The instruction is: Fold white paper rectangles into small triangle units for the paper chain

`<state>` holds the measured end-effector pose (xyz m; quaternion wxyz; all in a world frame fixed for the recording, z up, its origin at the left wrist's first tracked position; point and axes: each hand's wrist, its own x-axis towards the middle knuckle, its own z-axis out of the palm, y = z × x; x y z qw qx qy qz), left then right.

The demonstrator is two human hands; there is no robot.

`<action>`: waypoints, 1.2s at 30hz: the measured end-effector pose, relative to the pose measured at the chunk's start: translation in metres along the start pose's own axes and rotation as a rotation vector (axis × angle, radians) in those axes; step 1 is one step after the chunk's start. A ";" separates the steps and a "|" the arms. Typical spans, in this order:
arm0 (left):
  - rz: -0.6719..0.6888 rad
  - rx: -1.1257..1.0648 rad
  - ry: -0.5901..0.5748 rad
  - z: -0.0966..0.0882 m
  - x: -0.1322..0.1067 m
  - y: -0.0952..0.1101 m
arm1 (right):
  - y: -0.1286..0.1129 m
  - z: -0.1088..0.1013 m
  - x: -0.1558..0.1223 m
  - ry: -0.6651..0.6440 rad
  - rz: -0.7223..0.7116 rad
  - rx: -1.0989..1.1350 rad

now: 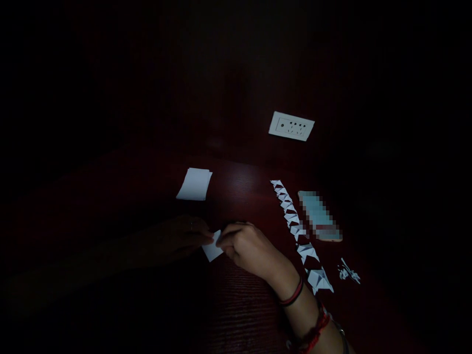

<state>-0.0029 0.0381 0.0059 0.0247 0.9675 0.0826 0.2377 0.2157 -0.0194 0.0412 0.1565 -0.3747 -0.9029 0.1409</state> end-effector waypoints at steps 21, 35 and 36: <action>0.014 0.073 0.018 0.001 0.001 0.001 | 0.001 0.004 0.002 0.004 0.016 -0.147; 0.009 0.133 -0.013 0.001 -0.001 0.002 | 0.004 0.006 0.001 0.056 0.109 -0.106; 0.008 0.125 -0.014 0.002 -0.002 0.001 | 0.004 0.006 0.001 0.052 0.119 -0.108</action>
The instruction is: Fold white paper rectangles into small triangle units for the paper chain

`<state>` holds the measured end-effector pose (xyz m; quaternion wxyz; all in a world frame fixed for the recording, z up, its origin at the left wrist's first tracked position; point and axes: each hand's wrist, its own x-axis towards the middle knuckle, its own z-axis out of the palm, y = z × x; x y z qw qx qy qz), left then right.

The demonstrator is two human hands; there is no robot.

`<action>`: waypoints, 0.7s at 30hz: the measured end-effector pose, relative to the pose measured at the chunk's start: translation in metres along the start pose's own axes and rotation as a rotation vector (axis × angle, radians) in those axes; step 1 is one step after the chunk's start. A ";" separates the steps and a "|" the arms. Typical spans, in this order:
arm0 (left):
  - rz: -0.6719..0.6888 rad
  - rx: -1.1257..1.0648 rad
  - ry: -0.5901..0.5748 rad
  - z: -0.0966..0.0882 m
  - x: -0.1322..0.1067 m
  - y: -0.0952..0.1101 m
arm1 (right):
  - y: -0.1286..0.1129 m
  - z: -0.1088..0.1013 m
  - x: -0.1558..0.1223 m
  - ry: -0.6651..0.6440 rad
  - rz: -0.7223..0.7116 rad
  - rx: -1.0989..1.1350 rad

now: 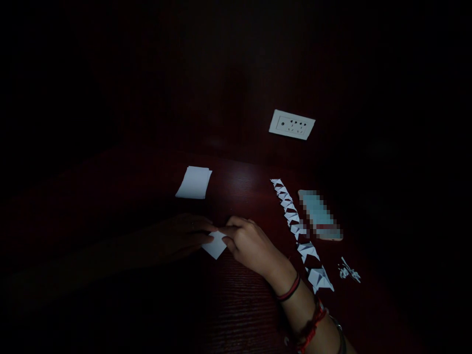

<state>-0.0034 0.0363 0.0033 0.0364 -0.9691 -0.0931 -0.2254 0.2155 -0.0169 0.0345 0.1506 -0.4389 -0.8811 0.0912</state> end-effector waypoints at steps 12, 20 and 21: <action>-0.045 -0.106 -0.001 -0.002 0.003 0.002 | -0.004 -0.008 -0.002 -0.040 -0.011 -0.090; -0.019 -0.092 -0.028 -0.005 0.000 0.000 | -0.005 -0.007 -0.003 -0.079 -0.057 -0.051; -0.024 -0.101 -0.037 -0.005 0.000 0.000 | -0.005 -0.008 -0.003 -0.084 -0.061 -0.038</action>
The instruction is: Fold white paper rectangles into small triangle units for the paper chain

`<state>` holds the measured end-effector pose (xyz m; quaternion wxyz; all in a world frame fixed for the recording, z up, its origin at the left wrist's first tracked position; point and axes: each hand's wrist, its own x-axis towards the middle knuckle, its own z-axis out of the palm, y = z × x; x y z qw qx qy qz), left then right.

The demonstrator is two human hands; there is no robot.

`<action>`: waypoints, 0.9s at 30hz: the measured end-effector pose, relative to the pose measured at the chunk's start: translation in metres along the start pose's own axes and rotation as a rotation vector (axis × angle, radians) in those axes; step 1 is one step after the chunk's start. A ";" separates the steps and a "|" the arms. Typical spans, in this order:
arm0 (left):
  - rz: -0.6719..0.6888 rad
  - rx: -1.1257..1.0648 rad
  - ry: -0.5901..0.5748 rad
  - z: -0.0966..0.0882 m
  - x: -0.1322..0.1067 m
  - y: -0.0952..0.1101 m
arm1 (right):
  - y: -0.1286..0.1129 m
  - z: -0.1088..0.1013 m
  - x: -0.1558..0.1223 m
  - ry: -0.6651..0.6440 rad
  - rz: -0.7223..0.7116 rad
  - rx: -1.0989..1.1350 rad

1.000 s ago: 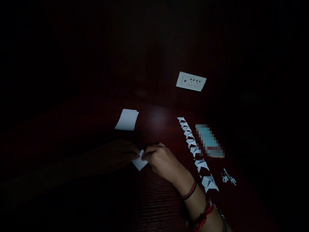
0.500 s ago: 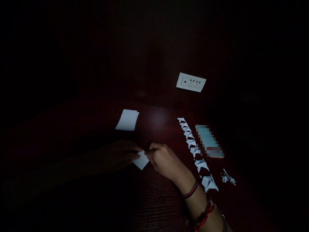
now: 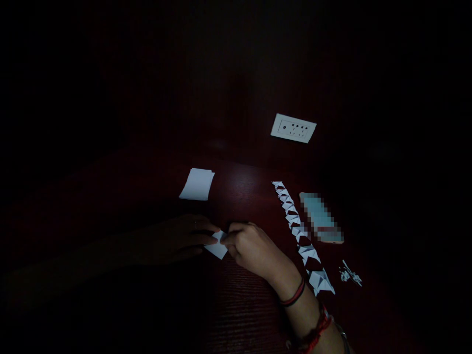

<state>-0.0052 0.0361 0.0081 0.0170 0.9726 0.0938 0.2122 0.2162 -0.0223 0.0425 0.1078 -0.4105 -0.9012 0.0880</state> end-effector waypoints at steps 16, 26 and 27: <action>-0.010 -0.063 -0.058 -0.003 -0.001 -0.003 | 0.001 -0.001 0.000 0.002 0.010 0.084; 0.028 -0.076 -0.014 0.001 -0.002 -0.004 | 0.003 -0.006 0.001 -0.028 0.020 0.192; 0.030 -0.080 -0.012 0.001 -0.001 -0.004 | 0.003 -0.006 0.001 -0.031 0.010 0.186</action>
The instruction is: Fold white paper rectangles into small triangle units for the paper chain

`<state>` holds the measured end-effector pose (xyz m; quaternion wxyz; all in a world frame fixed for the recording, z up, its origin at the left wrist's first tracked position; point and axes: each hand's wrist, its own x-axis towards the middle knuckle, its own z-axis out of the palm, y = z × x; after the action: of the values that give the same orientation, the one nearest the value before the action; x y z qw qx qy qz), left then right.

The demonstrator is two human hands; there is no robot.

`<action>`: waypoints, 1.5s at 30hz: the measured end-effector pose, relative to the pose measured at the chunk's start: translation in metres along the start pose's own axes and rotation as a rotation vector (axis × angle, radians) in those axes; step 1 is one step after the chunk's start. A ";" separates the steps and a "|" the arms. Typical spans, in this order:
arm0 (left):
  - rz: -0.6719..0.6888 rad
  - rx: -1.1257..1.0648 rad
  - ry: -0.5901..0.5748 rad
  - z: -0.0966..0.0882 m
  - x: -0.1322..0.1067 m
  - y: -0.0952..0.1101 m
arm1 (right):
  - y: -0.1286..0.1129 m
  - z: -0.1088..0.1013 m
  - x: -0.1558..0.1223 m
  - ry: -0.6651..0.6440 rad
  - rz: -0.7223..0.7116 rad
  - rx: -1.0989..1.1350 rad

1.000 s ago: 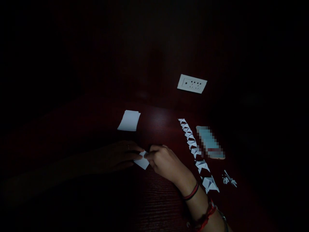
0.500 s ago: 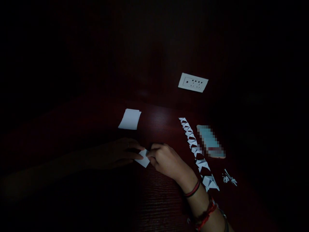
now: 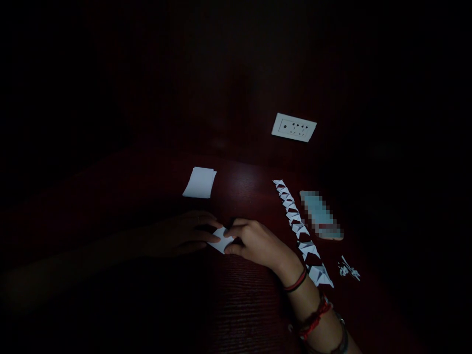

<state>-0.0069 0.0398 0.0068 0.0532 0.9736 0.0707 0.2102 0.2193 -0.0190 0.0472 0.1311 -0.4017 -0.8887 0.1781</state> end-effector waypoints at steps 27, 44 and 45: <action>-0.024 -0.048 0.002 -0.002 0.001 0.002 | 0.005 0.003 0.001 0.035 0.012 -0.121; -0.052 -0.024 -0.045 -0.005 0.007 0.005 | 0.006 0.003 -0.001 -0.014 -0.031 -0.265; -0.060 -0.029 -0.039 -0.005 0.007 0.004 | 0.006 0.004 -0.001 -0.017 -0.044 -0.258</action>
<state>-0.0020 0.0369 0.0143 0.0751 0.9741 0.0960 0.1907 0.2227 -0.0167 0.0412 0.0745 -0.3939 -0.9140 0.0629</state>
